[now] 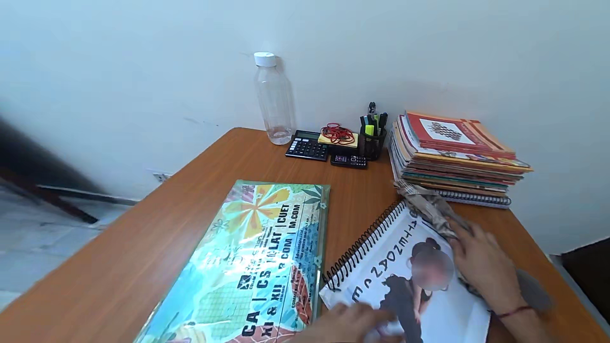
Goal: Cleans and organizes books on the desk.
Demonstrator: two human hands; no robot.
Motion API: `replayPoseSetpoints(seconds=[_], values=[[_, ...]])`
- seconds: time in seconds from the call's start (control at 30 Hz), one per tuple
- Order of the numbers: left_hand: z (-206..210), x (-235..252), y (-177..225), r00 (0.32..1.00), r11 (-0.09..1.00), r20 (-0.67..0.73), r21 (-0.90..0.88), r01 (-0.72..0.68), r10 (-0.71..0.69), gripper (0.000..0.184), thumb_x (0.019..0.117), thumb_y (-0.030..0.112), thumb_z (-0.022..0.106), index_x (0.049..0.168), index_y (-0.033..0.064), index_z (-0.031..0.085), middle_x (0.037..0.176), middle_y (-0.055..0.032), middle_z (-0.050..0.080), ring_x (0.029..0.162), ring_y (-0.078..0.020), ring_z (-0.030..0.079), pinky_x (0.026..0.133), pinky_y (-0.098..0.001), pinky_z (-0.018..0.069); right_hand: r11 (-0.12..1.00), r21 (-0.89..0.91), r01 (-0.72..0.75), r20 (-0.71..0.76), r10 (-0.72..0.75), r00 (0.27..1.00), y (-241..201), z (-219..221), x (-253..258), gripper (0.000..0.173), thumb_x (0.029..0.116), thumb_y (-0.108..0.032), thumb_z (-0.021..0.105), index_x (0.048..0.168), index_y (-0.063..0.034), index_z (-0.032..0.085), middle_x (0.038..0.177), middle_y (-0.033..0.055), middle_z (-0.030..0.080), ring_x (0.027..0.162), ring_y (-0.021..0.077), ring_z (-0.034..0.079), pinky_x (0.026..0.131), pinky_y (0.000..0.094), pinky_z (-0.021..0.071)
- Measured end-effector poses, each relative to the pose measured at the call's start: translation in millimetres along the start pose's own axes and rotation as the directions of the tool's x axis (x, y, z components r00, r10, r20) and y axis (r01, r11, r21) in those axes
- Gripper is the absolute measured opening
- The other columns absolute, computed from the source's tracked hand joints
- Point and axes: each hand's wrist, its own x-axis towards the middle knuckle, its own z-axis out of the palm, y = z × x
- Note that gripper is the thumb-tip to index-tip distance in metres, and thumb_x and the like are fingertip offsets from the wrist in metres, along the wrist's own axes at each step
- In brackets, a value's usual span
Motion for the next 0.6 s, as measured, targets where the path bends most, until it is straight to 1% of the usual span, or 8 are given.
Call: replayPoseSetpoints(seconds=[0.07,0.1,0.13,0.2,0.27,0.4,0.5,0.6], values=[[-15,16,-24,0.977,0.99,-0.167,0.024,0.141,-0.135,0.054,0.0919,0.031,0.074,0.138,0.0047,0.062,0.141,-0.0245,0.058,0.122,-0.0461,0.06,0.092,-0.0618,0.0525,1.0,-0.01,0.002,-0.024,-0.002,1.0,0,0,-3,0.039,0.0954,-0.007,0.063,0.134,-0.0082,0.068,0.127,0.0321,0.062,0.104,0.0586,0.062,0.075,0.0716,0.0502],[-28,24,-33,0.954,0.963,-0.136,-0.009,0.269,-0.268,0.055,0.0961,0.031,0.07,0.142,0.0031,0.058,0.143,-0.0248,0.055,0.126,-0.0455,0.057,0.099,-0.061,0.0492,1.0,-0.019,0.003,-0.034,-0.003,0.999,0,0,-5,0.039,0.0952,-0.007,0.062,0.134,-0.0085,0.068,0.126,0.0322,0.063,0.103,0.0583,0.063,0.074,0.0711,0.0503],[-42,32,-42,0.914,0.915,-0.05,-0.048,0.401,-0.403,0.057,0.1007,0.033,0.065,0.147,0.002,0.053,0.146,-0.025,0.051,0.13,-0.044,0.053,0.104,-0.059,0.0461,1.0,-0.021,-0.005,-0.038,0.005,0.999,-1,0,-8,0.039,0.0953,-0.007,0.062,0.134,-0.0091,0.068,0.126,0.032,0.063,0.103,0.0581,0.063,0.075,0.0705,0.0503],[-61,47,-58,0.811,0.804,0.153,-0.119,0.583,-0.565,0.059,0.1063,0.035,0.057,0.151,-0.0001,0.044,0.147,-0.0255,0.049,0.131,-0.0402,0.054,0.11,-0.0547,0.0437,0.999,-0.003,-0.033,-0.039,0.033,0.999,-2,-1,-12,0.04,0.0954,-0.007,0.062,0.135,-0.0099,0.068,0.127,0.0321,0.062,0.106,0.058,0.062,0.077,0.0702,0.0499],[-66,57,-70,0.749,0.727,0.277,-0.198,0.658,-0.602,0.056,0.1079,0.035,0.054,0.149,-0.0022,0.045,0.141,-0.0254,0.056,0.128,-0.0369,0.058,0.11,-0.0524,0.043,0.997,0.028,-0.067,-0.047,0.069,0.997,-2,-2,-17,0.041,0.0958,-0.007,0.061,0.136,-0.0096,0.067,0.129,0.0322,0.062,0.108,0.0581,0.061,0.08,0.07,0.0497],[-65,73,-77,0.697,0.625,0.363,-0.31,0.716,-0.619,0.053,0.1059,0.033,0.059,0.144,-0.0027,0.048,0.132,-0.023,0.061,0.118,-0.0297,0.062,0.104,-0.0467,0.0463,0.989,0.073,-0.131,-0.061,0.136,0.989,-4,-3,-26,0.041,0.0974,-0.009,0.06,0.138,-0.0087,0.065,0.134,0.0327,0.059,0.114,0.0592,0.058,0.084,0.072,0.048],[-59,85,-74,0.673,0.582,0.408,-0.34,0.739,-0.617,0.051,0.1016,0.031,0.066,0.134,-0.0056,0.054,0.122,-0.0221,0.062,0.107,-0.0254,0.062,0.098,-0.0439,0.0492,0.987,0.08,-0.137,-0.09,0.144,0.986,-2,0,-28,0.042,0.0967,-0.009,0.059,0.138,-0.0082,0.065,0.131,0.0331,0.06,0.112,0.0589,0.059,0.083,0.0715,0.0482],[-56,89,-65,0.679,0.571,0.397,-0.367,0.735,-0.618,0.054,0.0988,0.025,0.071,0.14,-0.0033,0.048,0.126,-0.0218,0.06,0.11,-0.0251,0.062,0.098,-0.043,0.05,0.983,0.118,-0.139,-0.115,0.152,0.982,0,1,-29,0.041,0.0969,-0.01,0.059,0.137,-0.0068,0.065,0.132,0.0327,0.06,0.112,0.0585,0.059,0.082,0.072,0.0479]])
